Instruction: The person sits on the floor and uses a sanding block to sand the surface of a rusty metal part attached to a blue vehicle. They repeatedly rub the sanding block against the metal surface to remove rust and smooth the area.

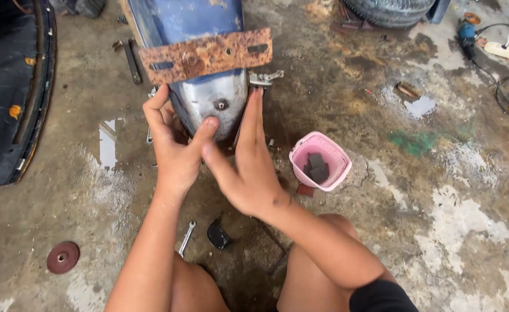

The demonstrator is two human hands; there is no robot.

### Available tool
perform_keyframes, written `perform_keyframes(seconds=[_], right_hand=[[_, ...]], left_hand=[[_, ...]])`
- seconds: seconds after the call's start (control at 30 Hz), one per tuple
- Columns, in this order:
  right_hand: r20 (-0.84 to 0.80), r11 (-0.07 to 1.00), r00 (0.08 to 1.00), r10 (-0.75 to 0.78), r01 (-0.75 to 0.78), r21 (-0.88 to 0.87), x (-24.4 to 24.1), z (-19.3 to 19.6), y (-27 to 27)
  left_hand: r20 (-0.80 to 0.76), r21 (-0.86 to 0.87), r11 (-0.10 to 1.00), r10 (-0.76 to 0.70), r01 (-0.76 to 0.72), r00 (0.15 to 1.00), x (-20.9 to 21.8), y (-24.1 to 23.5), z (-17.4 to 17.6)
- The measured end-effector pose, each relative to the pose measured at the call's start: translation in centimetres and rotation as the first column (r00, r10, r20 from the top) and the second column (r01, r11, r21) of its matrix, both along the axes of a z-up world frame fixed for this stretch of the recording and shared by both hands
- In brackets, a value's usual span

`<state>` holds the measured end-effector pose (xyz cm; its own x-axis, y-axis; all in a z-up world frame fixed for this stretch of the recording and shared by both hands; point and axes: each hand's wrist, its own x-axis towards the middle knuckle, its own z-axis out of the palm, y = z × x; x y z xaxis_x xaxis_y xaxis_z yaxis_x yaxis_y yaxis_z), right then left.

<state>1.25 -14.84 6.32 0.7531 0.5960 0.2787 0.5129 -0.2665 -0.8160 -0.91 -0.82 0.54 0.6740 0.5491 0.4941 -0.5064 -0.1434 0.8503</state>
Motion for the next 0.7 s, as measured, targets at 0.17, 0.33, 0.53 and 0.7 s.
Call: perform_keyframes(seconds=[0.17,0.33,0.53,0.7], right_hand=[[-0.078,0.999,0.997,-0.017,0.014,-0.031,2.0,1.0,0.8],[0.193,0.999,0.981,0.034,-0.031,-0.018,0.8,-0.6,0.2],[-0.111,0.999,0.994,0.003,-0.008,-0.039,1.3,1.7,0.5],[0.041,0.999,0.999,0.001,0.000,-0.035,2.8,1.3,1.2]], left_hand=[[0.002,0.023,0.999,0.022,-0.022,1.000,0.1,0.2,-0.4],[0.006,0.033,0.999,0.013,-0.013,1.000,0.5,0.3,0.0],[0.037,0.037,0.999,0.020,-0.021,0.999,0.4,0.0,-0.1],[0.023,0.042,0.999,0.009,-0.009,1.000,0.2,0.1,-0.4]])
